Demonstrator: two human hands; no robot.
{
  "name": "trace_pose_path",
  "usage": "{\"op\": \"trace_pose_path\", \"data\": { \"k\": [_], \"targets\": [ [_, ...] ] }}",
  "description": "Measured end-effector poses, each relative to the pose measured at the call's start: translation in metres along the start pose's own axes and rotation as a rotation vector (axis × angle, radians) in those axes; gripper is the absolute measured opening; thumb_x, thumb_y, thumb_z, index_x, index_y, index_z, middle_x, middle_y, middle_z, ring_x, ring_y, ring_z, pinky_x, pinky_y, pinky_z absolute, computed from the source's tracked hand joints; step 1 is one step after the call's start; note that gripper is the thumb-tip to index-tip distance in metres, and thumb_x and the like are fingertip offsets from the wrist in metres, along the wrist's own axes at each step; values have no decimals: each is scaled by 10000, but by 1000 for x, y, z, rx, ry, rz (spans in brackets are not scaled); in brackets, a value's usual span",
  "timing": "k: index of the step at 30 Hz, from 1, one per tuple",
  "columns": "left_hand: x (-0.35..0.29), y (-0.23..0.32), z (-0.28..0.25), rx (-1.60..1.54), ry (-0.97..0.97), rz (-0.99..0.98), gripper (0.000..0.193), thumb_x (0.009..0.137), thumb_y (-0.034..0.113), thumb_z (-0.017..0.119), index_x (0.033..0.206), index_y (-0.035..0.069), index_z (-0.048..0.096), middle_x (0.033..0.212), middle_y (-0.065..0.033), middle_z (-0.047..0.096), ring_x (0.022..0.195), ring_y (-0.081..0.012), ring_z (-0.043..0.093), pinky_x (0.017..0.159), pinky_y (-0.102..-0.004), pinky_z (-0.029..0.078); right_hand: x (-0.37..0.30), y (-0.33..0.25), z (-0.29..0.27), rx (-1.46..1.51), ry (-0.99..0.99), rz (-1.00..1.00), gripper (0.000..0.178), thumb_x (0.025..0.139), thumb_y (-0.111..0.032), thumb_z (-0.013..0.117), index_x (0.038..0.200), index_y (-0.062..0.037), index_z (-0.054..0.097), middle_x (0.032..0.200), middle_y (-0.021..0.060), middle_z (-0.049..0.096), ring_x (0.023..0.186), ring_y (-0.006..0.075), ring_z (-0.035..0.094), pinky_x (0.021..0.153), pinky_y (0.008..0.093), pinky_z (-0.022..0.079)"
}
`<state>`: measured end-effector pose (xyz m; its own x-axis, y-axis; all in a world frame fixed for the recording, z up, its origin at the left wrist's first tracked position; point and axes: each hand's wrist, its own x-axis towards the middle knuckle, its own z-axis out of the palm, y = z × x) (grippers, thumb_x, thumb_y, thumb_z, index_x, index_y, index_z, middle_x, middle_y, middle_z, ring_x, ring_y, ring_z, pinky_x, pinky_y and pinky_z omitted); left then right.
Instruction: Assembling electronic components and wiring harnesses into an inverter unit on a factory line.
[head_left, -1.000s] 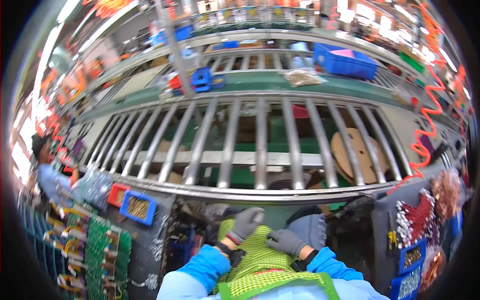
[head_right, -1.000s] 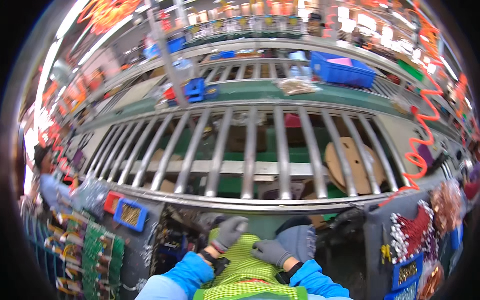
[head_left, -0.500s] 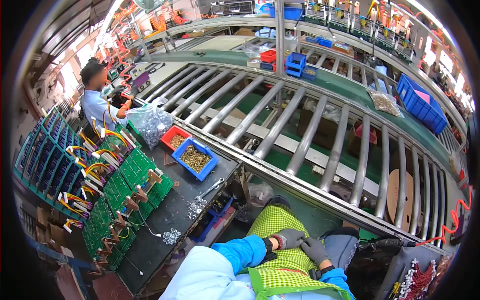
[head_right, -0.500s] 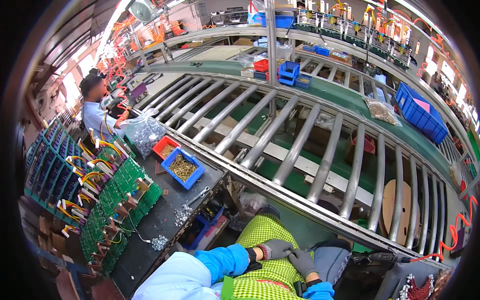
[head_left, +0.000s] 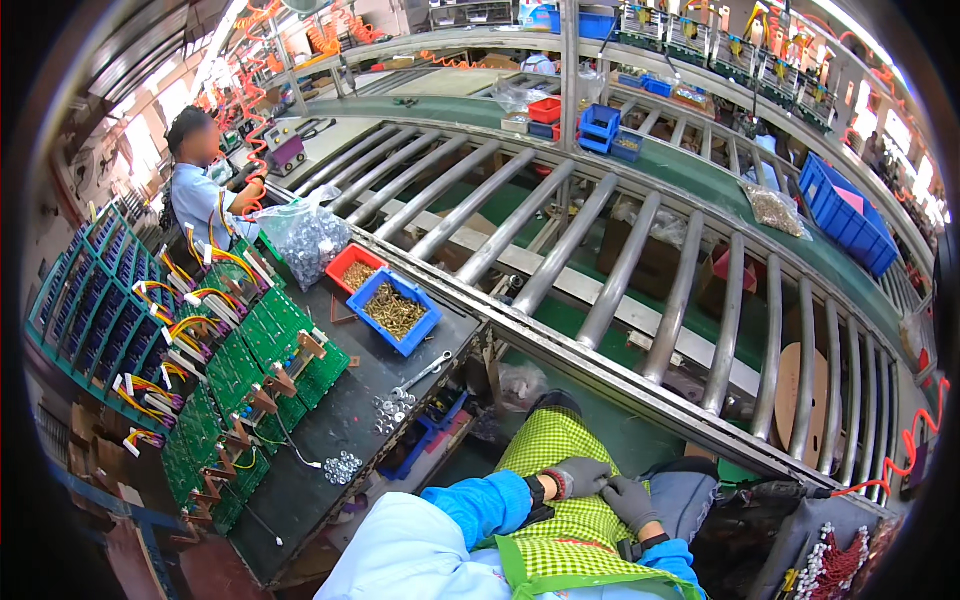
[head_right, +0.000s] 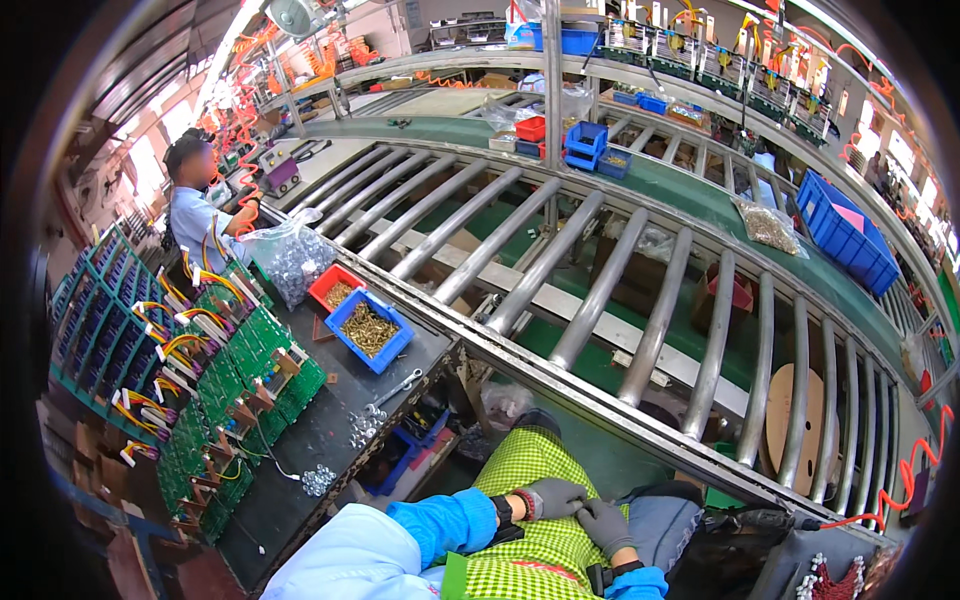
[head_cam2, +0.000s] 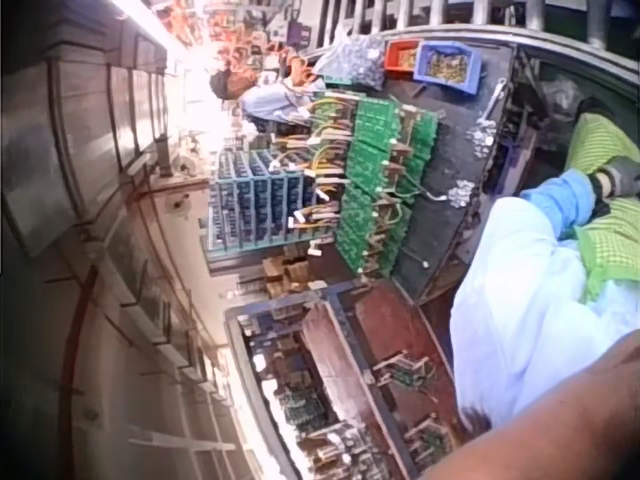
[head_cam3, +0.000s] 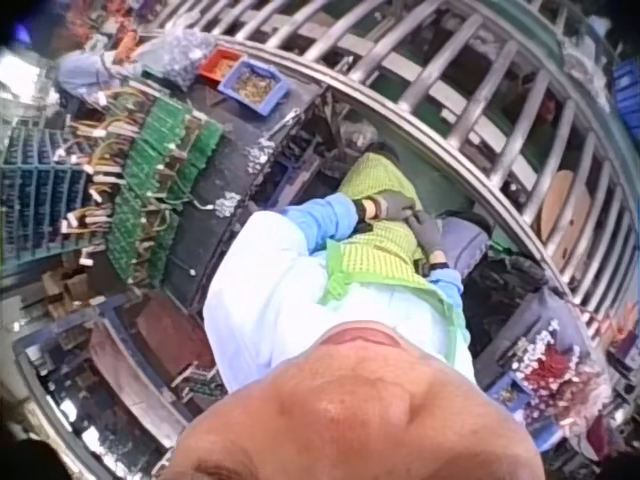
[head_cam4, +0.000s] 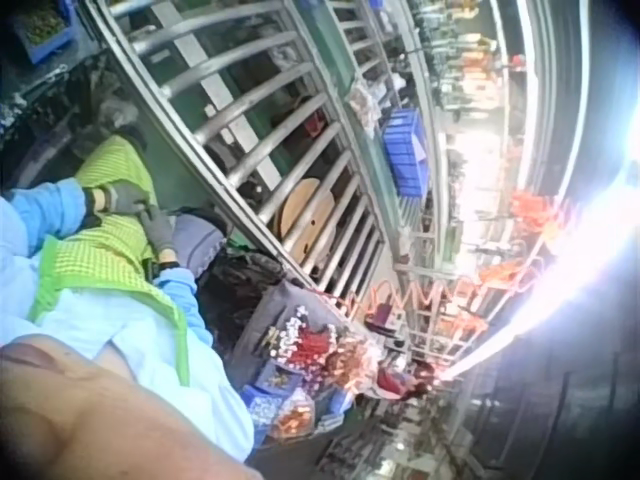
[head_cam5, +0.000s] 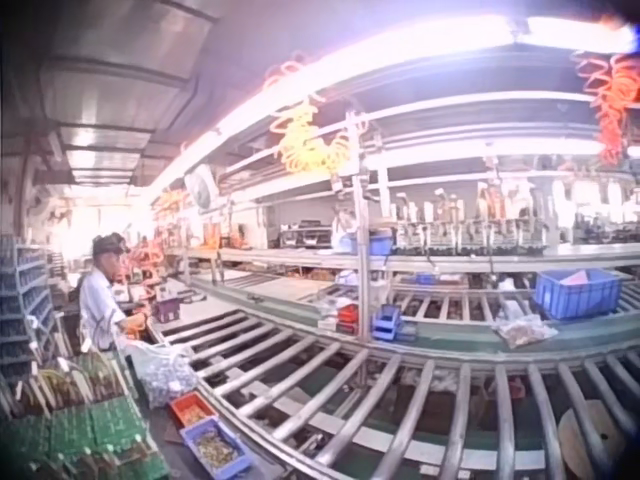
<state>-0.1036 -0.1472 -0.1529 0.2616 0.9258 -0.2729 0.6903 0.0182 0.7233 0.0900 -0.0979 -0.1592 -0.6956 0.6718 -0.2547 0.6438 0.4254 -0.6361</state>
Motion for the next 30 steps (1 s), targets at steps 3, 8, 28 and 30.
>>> {"op": "trace_pose_path", "data": {
  "k": [3, 8, 28, 30],
  "targets": [
    [0, 0, 0, -5, 8, 28, 310, 894, 330, 504, 1083, 118, 626, 990, -148, 662, 934, -352, 623, 814, -452, 481, -2, 1, -1, 22, -23, 41, 341, 871, -364, 584, 1008, -66, 675, 939, 213, 675, 888, 383, 643, 789, 457, 508],
    [2, 1, 1, 11, 1, 1, 321, 888, 335, 507, 1093, 119, 625, 994, -148, 665, 935, -351, 626, 808, -459, 483, -1, 2, -1, 20, -5, 26, 341, 874, -365, 580, 989, -58, 671, 937, 206, 676, 884, 381, 644, 782, 462, 507],
    [4, 3, 1, 43, 0, -5, 315, 900, 340, 507, 1113, 140, 625, 994, -136, 671, 930, -341, 630, 818, -445, 487, -4, -2, -6, 37, -13, 4, 327, 890, -347, 563, 1003, -61, 674, 968, 206, 673, 925, 379, 635, 827, 454, 494],
    [5, 3, 3, 52, 1, -24, 312, 901, 338, 507, 1112, 141, 626, 990, -138, 672, 925, -341, 632, 817, -445, 489, -4, -1, -6, 38, -12, -2, 325, 894, -350, 561, 1003, -66, 675, 962, 198, 674, 922, 377, 635, 830, 452, 493]
  ]
}}
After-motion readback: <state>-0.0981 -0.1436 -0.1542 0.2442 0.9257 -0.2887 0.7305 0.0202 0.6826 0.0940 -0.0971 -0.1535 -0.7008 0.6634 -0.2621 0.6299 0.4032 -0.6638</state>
